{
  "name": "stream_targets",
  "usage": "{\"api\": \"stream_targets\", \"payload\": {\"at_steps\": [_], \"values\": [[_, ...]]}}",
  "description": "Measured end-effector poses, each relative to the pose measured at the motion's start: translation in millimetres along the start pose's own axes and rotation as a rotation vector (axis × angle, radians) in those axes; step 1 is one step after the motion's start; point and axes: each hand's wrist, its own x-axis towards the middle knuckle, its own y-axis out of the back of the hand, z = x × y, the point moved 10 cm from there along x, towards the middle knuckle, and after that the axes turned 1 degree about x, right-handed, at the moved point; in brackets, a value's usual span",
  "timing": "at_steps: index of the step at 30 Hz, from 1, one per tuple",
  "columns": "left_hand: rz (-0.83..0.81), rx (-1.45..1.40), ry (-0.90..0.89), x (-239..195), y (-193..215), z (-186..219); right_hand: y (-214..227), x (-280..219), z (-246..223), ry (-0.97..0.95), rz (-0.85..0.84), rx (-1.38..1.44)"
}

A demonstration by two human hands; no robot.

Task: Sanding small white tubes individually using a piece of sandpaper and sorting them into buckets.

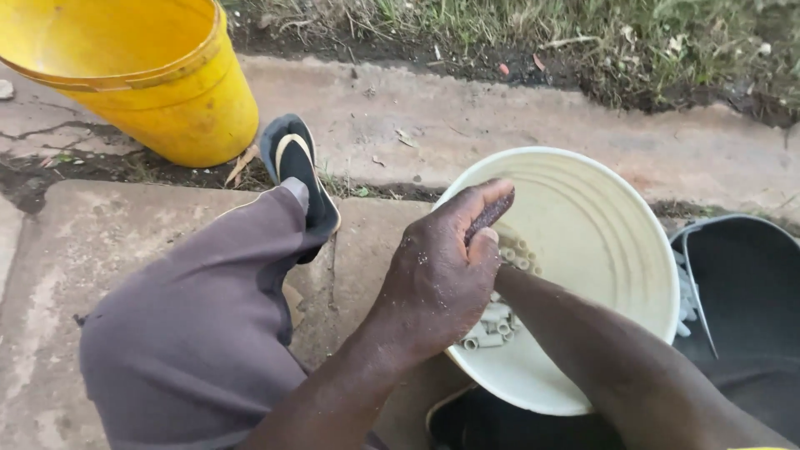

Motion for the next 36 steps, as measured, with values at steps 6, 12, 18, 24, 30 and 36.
{"api": "stream_targets", "payload": {"at_steps": [6,12,18,24,30,36], "values": [[0.020,0.009,-0.026,-2,5,2,-13,-12,0,0.015,-0.185,0.020],[0.000,0.048,0.042,2,9,3,-2,-23,-1,0.032,-0.348,0.035],[0.019,0.024,0.045,10,0,4,35,-70,5,0.025,-0.482,0.053],[-0.003,-0.239,0.151,18,-14,-1,194,-284,-102,0.208,-0.193,1.135],[0.137,-0.443,0.249,14,-16,-17,215,-339,-80,0.585,-0.042,1.585],[0.121,-0.510,0.273,2,-30,-41,227,-358,-83,0.650,0.126,1.533]]}}
